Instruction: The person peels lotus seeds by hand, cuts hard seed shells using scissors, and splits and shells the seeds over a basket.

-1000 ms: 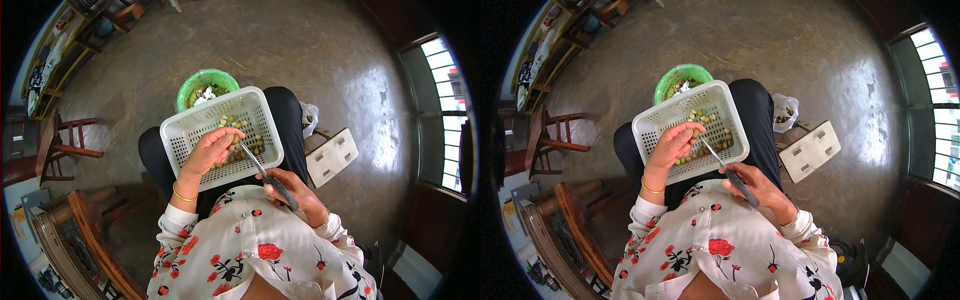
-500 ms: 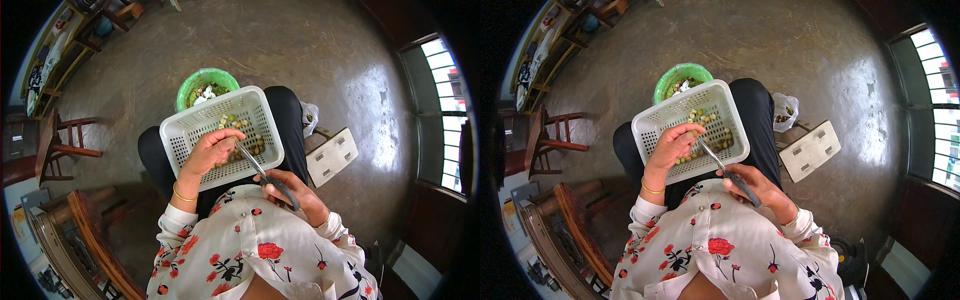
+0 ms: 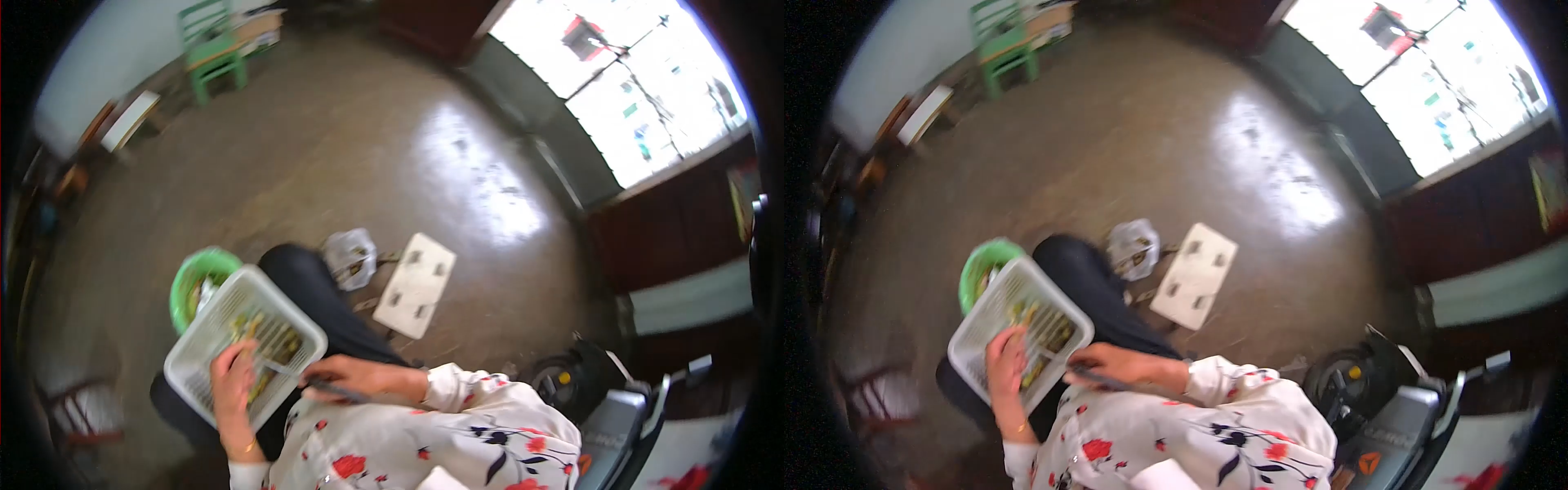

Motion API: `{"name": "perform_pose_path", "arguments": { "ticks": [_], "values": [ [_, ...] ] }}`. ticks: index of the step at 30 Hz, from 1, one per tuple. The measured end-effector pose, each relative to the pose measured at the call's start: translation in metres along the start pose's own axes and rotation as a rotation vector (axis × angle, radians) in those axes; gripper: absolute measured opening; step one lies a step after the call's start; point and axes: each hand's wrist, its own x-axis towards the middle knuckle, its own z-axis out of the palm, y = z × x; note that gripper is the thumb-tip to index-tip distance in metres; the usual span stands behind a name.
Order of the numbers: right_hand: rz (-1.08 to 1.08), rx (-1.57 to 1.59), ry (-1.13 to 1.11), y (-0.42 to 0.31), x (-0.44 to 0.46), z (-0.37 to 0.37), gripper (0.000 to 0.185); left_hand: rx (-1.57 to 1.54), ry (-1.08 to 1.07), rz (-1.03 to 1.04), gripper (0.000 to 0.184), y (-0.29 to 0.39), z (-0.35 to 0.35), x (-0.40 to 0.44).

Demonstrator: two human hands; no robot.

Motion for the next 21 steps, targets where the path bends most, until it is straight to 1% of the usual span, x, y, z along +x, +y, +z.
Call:
{"name": "perform_pose_path", "arguments": {
  "ticks": [2, 4, 6, 8, 9, 13, 14, 15, 16, 17, 18, 19, 20, 21],
  "values": [
    [-0.090, -0.088, 0.010, 0.030, 0.012, -0.001, 0.041, -0.027, -0.049, 0.036, 0.022, -0.011, -0.011, 0.004],
    [-0.076, -0.037, 0.005, 0.021, 0.007, 0.001, 0.041, -0.050, -0.103, 0.070, 0.024, -0.019, -0.014, 0.006],
    [-0.103, -0.077, 0.001, 0.027, 0.010, 0.002, 0.041, -0.070, -0.124, 0.099, 0.026, -0.014, -0.014, 0.007],
    [-0.168, -0.164, 0.043, 0.029, 0.010, 0.002, 0.042, -0.133, -0.113, 0.091, 0.030, -0.011, -0.009, 0.005],
    [-0.233, -0.196, 0.065, 0.030, 0.010, 0.004, 0.043, -0.147, -0.101, 0.083, 0.028, -0.011, -0.008, 0.004],
    [-0.173, -0.243, 0.098, 0.040, 0.015, 0.006, 0.041, -0.148, -0.049, 0.078, 0.025, -0.011, -0.004, 0.002],
    [-0.160, -0.258, 0.101, 0.039, 0.015, 0.006, 0.040, -0.138, -0.035, 0.048, 0.023, -0.009, -0.003, 0.002],
    [-0.254, -0.291, 0.146, 0.034, 0.010, 0.007, 0.037, -0.127, -0.005, 0.014, 0.023, -0.008, -0.002, 0.001],
    [-0.250, -0.287, 0.157, 0.037, 0.010, 0.007, 0.034, -0.135, -0.023, 0.008, 0.024, -0.008, -0.001, 0.001],
    [-0.300, -0.304, 0.177, 0.043, 0.010, 0.005, 0.031, -0.142, -0.026, 0.002, 0.025, -0.008, 0.001, 0.001],
    [-0.237, -0.323, 0.176, 0.032, 0.006, 0.006, 0.029, -0.185, -0.043, 0.009, 0.027, -0.009, 0.004, 0.002],
    [-0.399, -0.314, 0.286, 0.040, 0.010, 0.009, 0.031, -0.215, -0.016, -0.025, 0.028, -0.007, 0.007, 0.001],
    [-0.217, -0.162, 0.224, 0.041, 0.007, 0.008, 0.031, -0.267, -0.058, -0.020, 0.027, -0.005, 0.008, -0.001],
    [-0.200, -0.092, 0.208, 0.034, 0.006, 0.009, 0.030, -0.329, -0.101, -0.025, 0.028, -0.002, 0.007, -0.002]
  ]
}}
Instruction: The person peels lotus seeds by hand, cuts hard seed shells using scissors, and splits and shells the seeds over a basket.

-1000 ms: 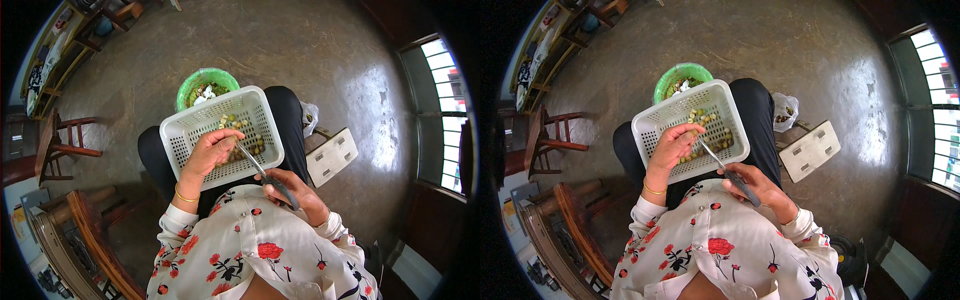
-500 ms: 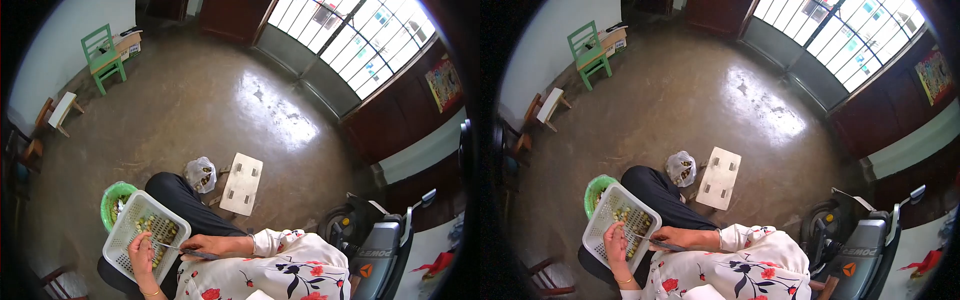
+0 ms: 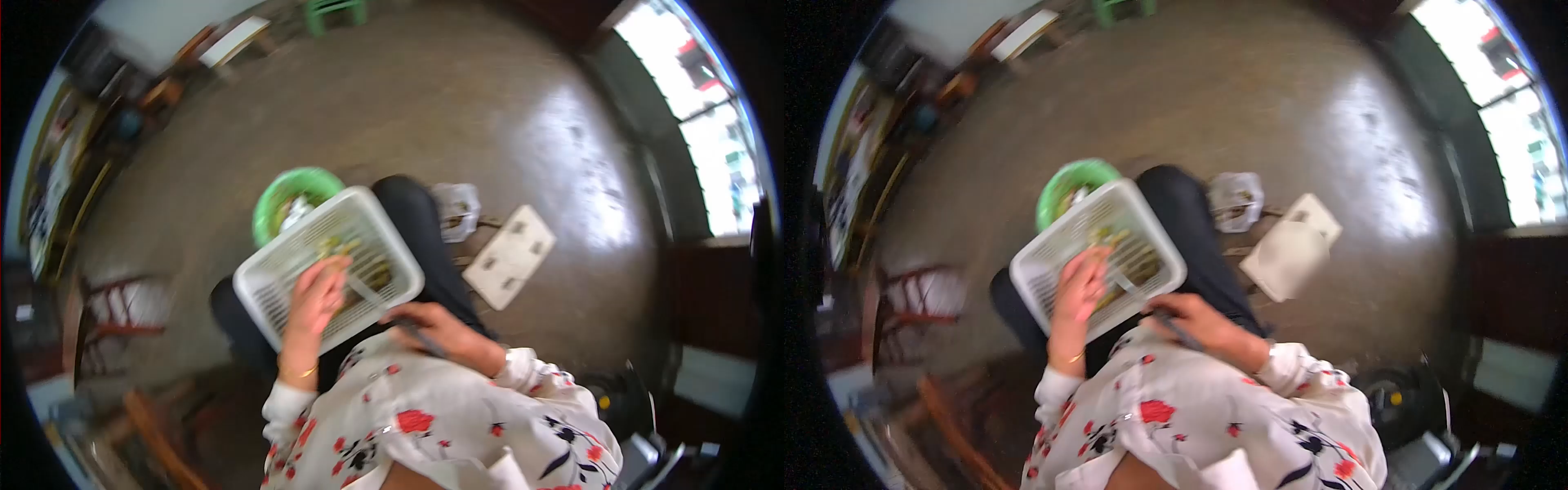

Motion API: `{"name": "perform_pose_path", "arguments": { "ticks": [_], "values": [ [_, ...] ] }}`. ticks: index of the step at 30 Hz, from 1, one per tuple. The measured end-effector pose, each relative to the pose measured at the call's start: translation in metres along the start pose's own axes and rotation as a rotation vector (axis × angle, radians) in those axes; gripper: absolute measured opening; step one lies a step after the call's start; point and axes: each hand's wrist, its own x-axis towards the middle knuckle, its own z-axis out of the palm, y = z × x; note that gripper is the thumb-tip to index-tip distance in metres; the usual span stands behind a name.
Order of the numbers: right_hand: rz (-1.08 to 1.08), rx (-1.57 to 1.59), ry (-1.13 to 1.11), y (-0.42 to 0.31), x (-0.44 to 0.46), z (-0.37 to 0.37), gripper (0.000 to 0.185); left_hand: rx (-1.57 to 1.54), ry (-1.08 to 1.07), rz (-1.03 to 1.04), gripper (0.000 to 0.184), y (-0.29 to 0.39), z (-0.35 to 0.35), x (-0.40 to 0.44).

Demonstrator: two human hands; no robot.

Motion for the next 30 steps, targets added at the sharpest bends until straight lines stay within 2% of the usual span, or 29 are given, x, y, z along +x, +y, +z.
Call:
{"name": "perform_pose_path", "arguments": {
  "ticks": [1, 2, 3, 5, 11, 15, 19, 21, 22, 24, 25, 27, 28, 29, 30],
  "values": [
    [0.201, 0.084, -0.058, -0.025, -0.001, -0.004, 0.030, -0.025, -0.014, 0.014, 0.028, 0.001, -0.001, 0.000],
    [0.254, 0.198, -0.062, -0.023, 0.000, -0.005, 0.031, -0.052, -0.043, 0.030, 0.028, 0.001, -0.002, 0.001],
    [0.270, 0.198, -0.060, -0.019, 0.001, -0.007, 0.033, -0.049, 0.009, 0.046, 0.028, 0.002, -0.005, 0.000],
    [0.279, 0.255, -0.049, -0.020, 0.002, -0.009, 0.034, -0.108, -0.088, 0.026, 0.026, 0.002, -0.007, 0.001],
    [0.303, 0.250, -0.029, -0.025, 0.000, -0.012, 0.033, -0.197, -0.041, 0.042, 0.021, 0.005, -0.028, 0.002],
    [0.311, 0.304, 0.009, -0.026, -0.003, -0.016, 0.030, 0.029, 0.073, 0.110, 0.012, 0.021, -0.027, -0.010],
    [0.303, 0.252, 0.013, -0.027, -0.003, -0.018, 0.033, 0.098, -0.001, 0.058, 0.009, 0.021, -0.044, -0.015],
    [0.303, 0.248, 0.002, -0.029, -0.002, -0.018, 0.033, 0.368, 0.115, 0.003, 0.009, 0.021, -0.037, -0.016],
    [0.301, 0.242, -0.007, -0.030, -0.002, -0.018, 0.034, 0.367, 0.116, 0.002, 0.009, 0.015, -0.036, -0.013],
    [0.316, 0.240, -0.006, -0.032, -0.001, -0.018, 0.034, 0.707, 0.049, 0.219, 0.010, 0.003, -0.033, -0.006],
    [0.330, 0.238, -0.004, -0.033, -0.001, -0.017, 0.035, 0.706, 0.047, 0.219, 0.010, 0.001, -0.033, -0.006],
    [0.338, 0.236, 0.006, -0.036, -0.001, -0.016, 0.035, 1.098, 0.033, 0.172, 0.011, 0.003, -0.026, -0.007],
    [0.346, 0.236, 0.014, -0.037, -0.002, -0.015, 0.035, 1.199, -0.005, 0.132, 0.012, 0.005, -0.022, -0.008],
    [0.347, 0.235, 0.016, -0.036, -0.002, -0.016, 0.035, 1.198, -0.006, 0.132, 0.012, 0.004, -0.020, -0.008],
    [0.340, 0.235, 0.011, -0.035, -0.002, -0.016, 0.035, 1.350, -0.025, 0.208, 0.014, 0.002, -0.018, -0.007]
  ]
}}
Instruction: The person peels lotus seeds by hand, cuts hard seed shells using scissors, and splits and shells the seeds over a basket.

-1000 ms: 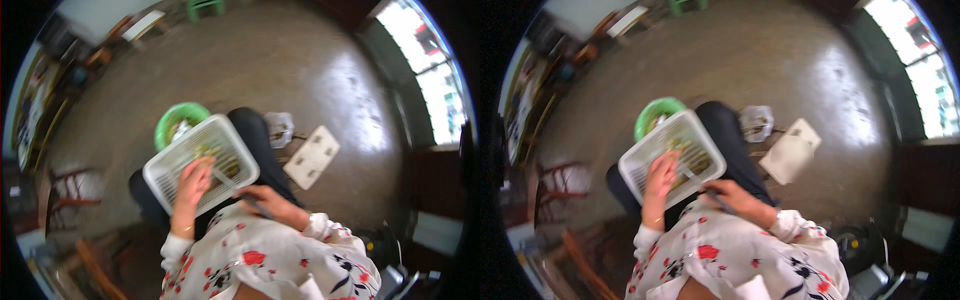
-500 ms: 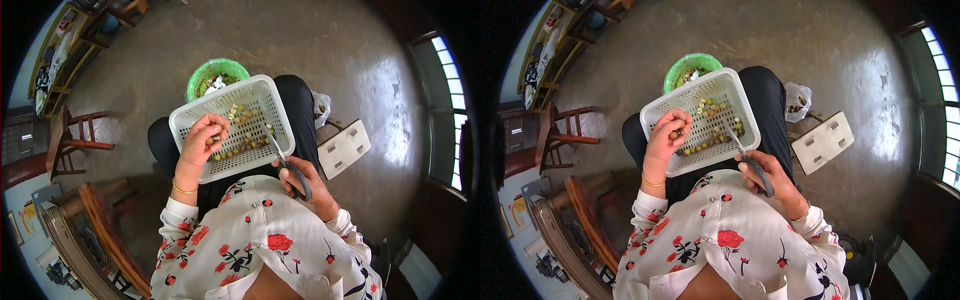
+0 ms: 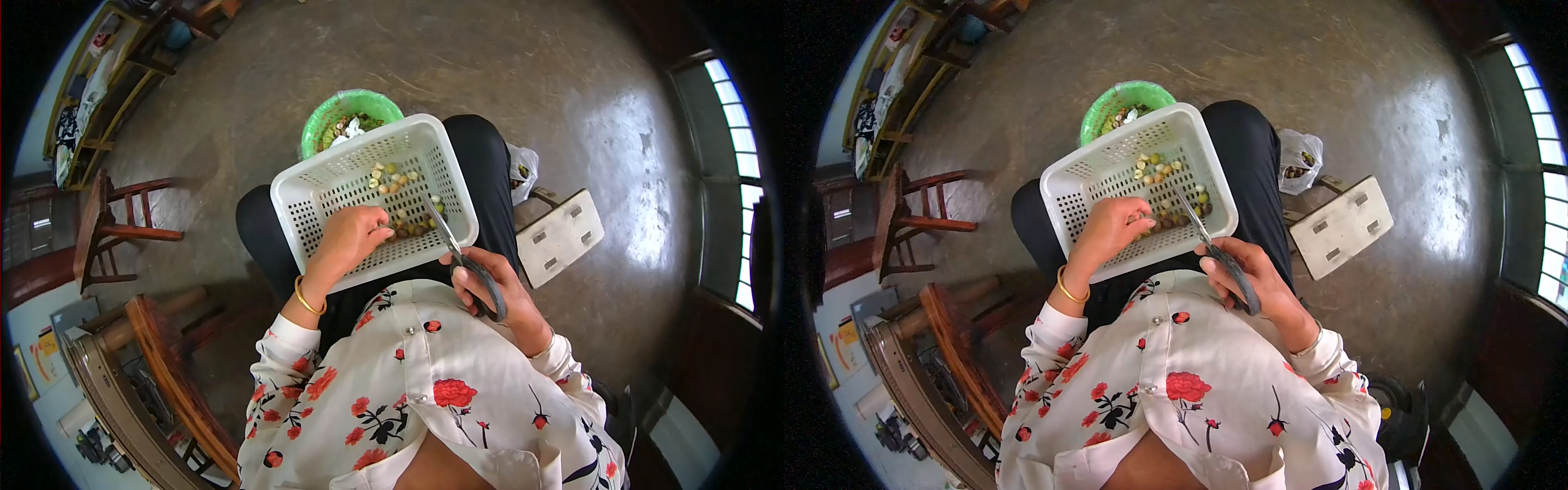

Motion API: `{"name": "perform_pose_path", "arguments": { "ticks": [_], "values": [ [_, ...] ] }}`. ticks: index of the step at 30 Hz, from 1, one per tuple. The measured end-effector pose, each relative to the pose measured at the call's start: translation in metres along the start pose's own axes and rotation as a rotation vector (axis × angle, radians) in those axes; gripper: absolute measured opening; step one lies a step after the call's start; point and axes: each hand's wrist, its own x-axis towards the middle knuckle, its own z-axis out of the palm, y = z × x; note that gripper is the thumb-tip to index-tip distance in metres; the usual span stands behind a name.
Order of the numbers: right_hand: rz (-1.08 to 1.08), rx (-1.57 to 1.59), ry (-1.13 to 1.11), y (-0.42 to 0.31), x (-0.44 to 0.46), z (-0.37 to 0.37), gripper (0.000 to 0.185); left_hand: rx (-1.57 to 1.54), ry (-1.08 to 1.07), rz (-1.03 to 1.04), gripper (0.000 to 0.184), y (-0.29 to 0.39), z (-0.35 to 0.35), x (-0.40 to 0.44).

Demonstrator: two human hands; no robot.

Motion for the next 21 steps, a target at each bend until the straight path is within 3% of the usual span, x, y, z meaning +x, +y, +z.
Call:
{"name": "perform_pose_path", "arguments": {
  "ticks": [1, 7, 10, 14, 16, 17, 19, 21],
  "values": [
    [-0.008, -0.001, -0.005, 0.000, 0.000, -0.001, 0.035, 0.154, 0.017, 0.072, 0.015, 0.002, 0.002, 0.002],
    [-0.011, -0.006, 0.027, -0.001, 0.001, -0.003, 0.034, 0.118, 0.089, 0.260, 0.014, 0.015, 0.023, 0.018],
    [-0.035, 0.009, 0.014, 0.004, 0.004, -0.006, 0.035, 0.263, -0.048, 0.267, 0.016, 0.011, 0.034, 0.024],
    [-0.061, -0.012, 0.017, 0.004, 0.002, -0.008, 0.035, 0.214, -0.048, 0.270, 0.014, 0.005, 0.033, 0.028],
    [-0.035, -0.023, 0.016, 0.004, 0.001, -0.009, 0.036, -0.428, -0.089, 0.006, 0.011, 0.002, 0.028, 0.026],
    [-0.038, -0.022, 0.016, 0.004, 0.000, -0.009, 0.036, -0.425, -0.089, 0.008, 0.011, 0.003, 0.023, 0.024],
    [-0.030, 0.139, -0.096, 0.005, -0.001, -0.010, 0.037, -1.100, -0.087, -0.189, 0.009, 0.007, 0.009, 0.021],
    [-0.075, 0.165, -0.174, 0.001, -0.001, -0.007, 0.045, -1.177, -0.056, -0.136, 0.018, 0.005, 0.008, 0.018]
  ]
}}
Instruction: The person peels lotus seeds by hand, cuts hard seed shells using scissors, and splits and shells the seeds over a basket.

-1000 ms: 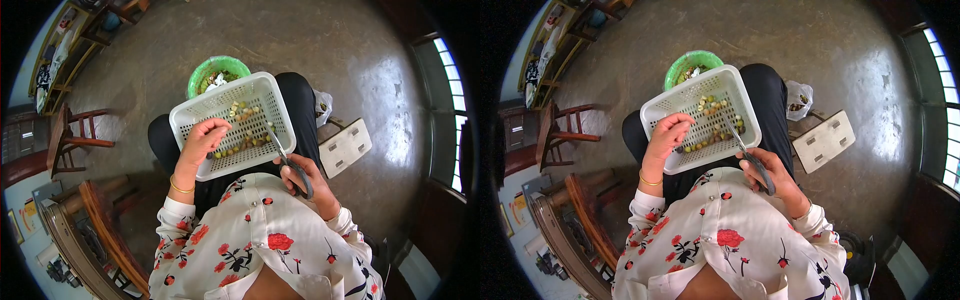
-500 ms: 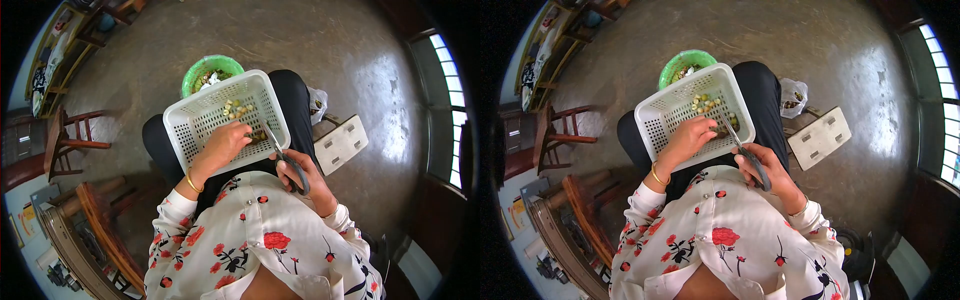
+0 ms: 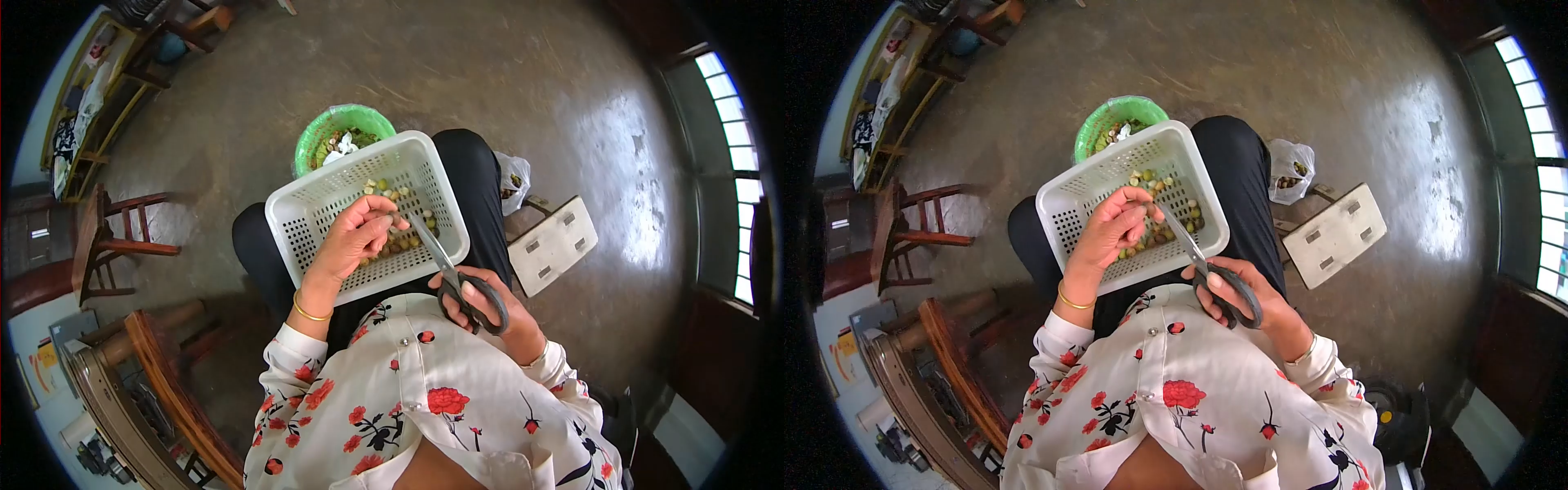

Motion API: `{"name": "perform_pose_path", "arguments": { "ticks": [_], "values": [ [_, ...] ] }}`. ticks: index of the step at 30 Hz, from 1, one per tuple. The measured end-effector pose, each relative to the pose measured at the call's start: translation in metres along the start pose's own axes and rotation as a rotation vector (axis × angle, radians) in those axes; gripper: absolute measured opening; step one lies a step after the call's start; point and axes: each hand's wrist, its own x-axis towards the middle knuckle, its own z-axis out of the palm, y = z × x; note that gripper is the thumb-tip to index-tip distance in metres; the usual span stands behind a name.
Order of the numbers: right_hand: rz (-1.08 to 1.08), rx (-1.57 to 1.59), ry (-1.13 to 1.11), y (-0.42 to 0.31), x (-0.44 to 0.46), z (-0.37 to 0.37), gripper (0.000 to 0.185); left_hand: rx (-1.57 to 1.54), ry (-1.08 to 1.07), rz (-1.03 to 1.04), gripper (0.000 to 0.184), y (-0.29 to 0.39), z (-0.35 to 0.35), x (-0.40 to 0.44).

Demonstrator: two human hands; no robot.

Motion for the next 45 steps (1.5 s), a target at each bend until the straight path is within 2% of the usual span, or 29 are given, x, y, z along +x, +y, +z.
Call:
{"name": "perform_pose_path", "arguments": {
  "ticks": [3, 11, 22, 38, 45],
  "values": [
    [-0.027, 0.041, -0.106, 0.002, 0.002, 0.005, 0.059, -0.079, -0.025, 0.068, 0.031, 0.000, -0.002, -0.001],
    [0.022, 0.047, -0.056, 0.000, 0.003, 0.013, 0.060, -0.060, 0.007, 0.146, 0.024, -0.004, 0.008, -0.001],
    [0.052, 0.041, -0.023, 0.002, 0.003, 0.009, 0.045, 0.111, 0.118, 0.234, 0.021, -0.003, 0.021, -0.003],
    [0.138, -0.003, 0.102, 0.000, 0.000, 0.021, 0.044, 0.229, 0.154, 0.244, 0.018, -0.005, 0.024, -0.003],
    [0.043, -0.162, 0.101, 0.013, 0.004, 0.019, 0.040, 0.206, 0.148, 0.276, 0.020, -0.004, 0.027, -0.003]
  ]
}}
